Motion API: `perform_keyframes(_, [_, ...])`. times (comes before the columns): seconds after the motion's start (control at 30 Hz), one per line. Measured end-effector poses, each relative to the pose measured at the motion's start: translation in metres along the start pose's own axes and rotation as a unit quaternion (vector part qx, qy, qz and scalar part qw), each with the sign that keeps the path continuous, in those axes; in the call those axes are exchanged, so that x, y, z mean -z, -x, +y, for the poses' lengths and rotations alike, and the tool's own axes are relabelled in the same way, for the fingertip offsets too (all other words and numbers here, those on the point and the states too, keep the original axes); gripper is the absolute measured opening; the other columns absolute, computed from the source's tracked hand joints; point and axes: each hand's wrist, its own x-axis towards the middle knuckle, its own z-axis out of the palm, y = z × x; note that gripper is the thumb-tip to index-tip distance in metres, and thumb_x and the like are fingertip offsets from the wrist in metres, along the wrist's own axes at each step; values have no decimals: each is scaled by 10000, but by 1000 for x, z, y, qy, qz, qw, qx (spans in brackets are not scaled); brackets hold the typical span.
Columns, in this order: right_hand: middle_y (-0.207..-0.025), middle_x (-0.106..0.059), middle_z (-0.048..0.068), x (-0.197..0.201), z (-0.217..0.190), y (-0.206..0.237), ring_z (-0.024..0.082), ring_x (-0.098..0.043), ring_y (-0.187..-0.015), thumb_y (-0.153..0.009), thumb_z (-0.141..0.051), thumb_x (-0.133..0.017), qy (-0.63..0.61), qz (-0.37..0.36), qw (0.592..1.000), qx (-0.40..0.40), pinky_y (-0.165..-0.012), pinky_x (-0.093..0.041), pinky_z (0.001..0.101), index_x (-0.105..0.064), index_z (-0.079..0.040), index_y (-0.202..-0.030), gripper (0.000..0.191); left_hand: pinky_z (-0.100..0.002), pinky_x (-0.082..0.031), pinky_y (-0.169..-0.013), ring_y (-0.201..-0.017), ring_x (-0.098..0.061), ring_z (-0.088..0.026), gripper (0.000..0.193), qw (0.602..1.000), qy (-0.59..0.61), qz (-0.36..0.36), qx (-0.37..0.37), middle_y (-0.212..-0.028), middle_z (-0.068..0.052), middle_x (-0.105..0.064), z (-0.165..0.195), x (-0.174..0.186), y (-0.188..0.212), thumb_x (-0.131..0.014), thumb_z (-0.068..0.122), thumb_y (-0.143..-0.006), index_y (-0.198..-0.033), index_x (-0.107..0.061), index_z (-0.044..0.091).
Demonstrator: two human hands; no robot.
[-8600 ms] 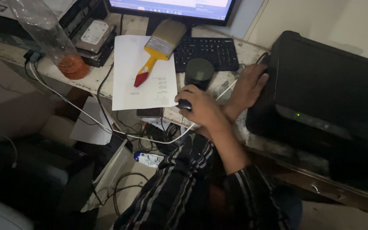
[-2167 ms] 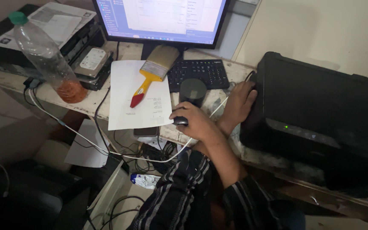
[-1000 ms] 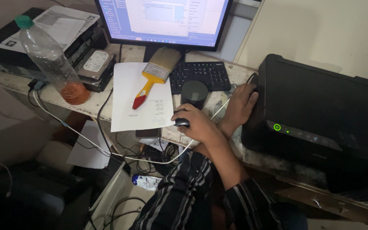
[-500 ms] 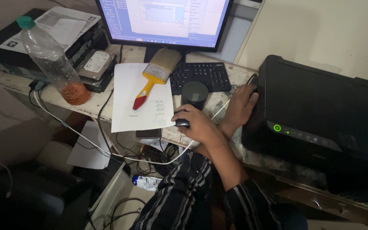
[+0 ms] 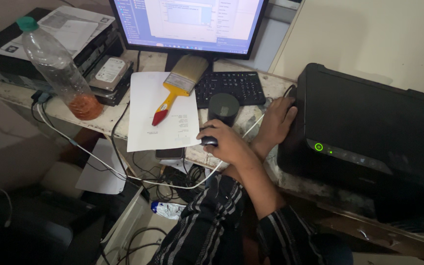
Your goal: The person repositions a printer on a cluttered desk, then scrapes debris off the desk surface with a small hand tool. Another person places a scanner unit onto the printer while the person operates the computer mouse and then touches the printer.
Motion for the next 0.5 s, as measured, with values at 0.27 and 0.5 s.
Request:
perform_keyframes(0.27, [-1282, -627, 108, 3, -2, 1, 319, -653, -1149, -701, -40, -837, -7, -2, 1000, 5, -957, -541, 387, -734, -122, -1128, 447, -476, -448, -1017, -1144, -573, -443, 347, 1000, 2, -4, -1, -1179, -249, -619, -2, -1, 0, -505, 267, -1071, -1231, -582, -32])
perform_keyframes(0.5, [-1275, -638, 102, 4, -2, 1, 325, -662, -1156, -699, -49, -834, 3, 7, 1000, 24, -962, -547, 393, -748, -132, -1088, 407, -485, -445, -1026, -1148, -567, -444, 329, 1000, -10, 0, 0, -1179, -248, -615, -6, -4, 0, -513, 254, -1062, -1218, -584, -27])
